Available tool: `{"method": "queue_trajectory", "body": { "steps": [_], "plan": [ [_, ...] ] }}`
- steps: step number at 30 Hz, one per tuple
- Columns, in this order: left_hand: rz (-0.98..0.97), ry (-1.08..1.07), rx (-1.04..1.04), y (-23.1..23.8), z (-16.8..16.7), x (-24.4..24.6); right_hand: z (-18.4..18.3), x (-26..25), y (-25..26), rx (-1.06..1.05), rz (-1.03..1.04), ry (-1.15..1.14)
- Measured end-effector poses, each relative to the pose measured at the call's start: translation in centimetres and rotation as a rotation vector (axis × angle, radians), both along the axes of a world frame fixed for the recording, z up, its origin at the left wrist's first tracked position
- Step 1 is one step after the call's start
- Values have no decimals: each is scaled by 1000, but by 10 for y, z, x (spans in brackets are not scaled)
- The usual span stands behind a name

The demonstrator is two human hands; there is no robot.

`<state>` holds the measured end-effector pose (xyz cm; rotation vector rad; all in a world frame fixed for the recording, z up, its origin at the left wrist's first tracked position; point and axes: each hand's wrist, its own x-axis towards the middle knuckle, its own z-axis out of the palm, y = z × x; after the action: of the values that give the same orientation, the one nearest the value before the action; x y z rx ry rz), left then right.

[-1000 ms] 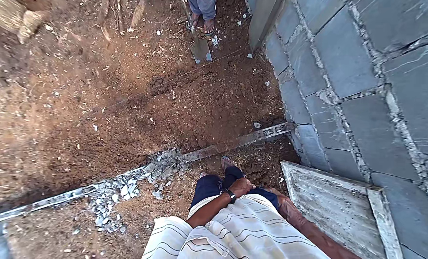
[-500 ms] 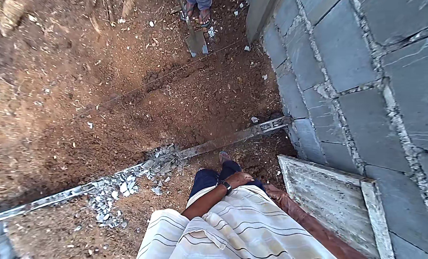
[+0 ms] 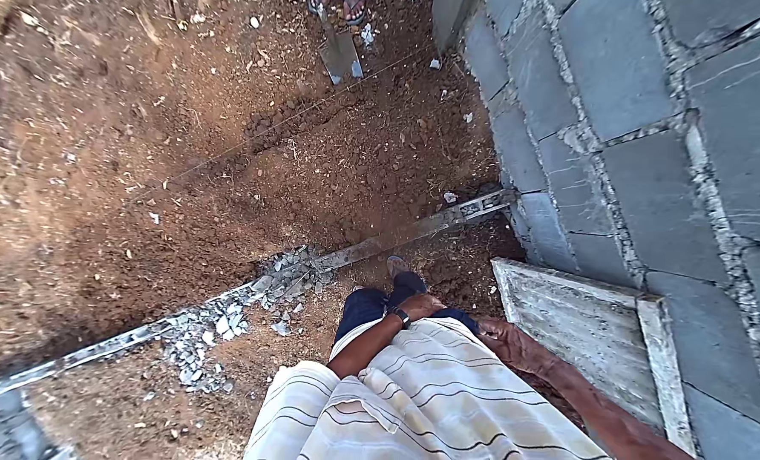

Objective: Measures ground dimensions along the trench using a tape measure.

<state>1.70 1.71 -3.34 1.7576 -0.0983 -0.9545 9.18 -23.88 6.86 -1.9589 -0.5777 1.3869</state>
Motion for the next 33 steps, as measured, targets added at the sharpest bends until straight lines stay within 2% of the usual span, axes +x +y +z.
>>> {"method": "queue_trajectory", "body": {
  "steps": [4,7,10,14,17,19,22,23,26,28,31,33],
  "plan": [
    [51,59,-31,1,4,5,13,8,-2,-104,5,50],
    [89,153,-4,-5,5,13,8,4,5,-20,17,2],
    [127,202,8,-8,6,13,3,-3,6,58,-121,29],
    [215,258,-39,0,53,16,13,-11,-2,91,-348,86],
    [237,277,-21,3,69,18,23,-11,-10,84,-389,61],
    [227,266,-18,2,60,16,27,-12,-19,83,-415,47],
    [199,204,-29,-12,-11,4,32,-13,-33,122,-533,127],
    [193,206,-24,-14,-21,3,35,-13,-37,144,-603,190],
    [189,203,0,-15,-22,1,48,-11,-38,175,-788,389],
    [251,138,-24,-10,-15,-15,52,-11,-39,180,-841,444],
    [292,167,-64,-13,8,-2,55,-10,-42,187,-794,398],
    [187,185,-113,-19,15,20,60,-6,-45,178,-692,293]
  ]
}}
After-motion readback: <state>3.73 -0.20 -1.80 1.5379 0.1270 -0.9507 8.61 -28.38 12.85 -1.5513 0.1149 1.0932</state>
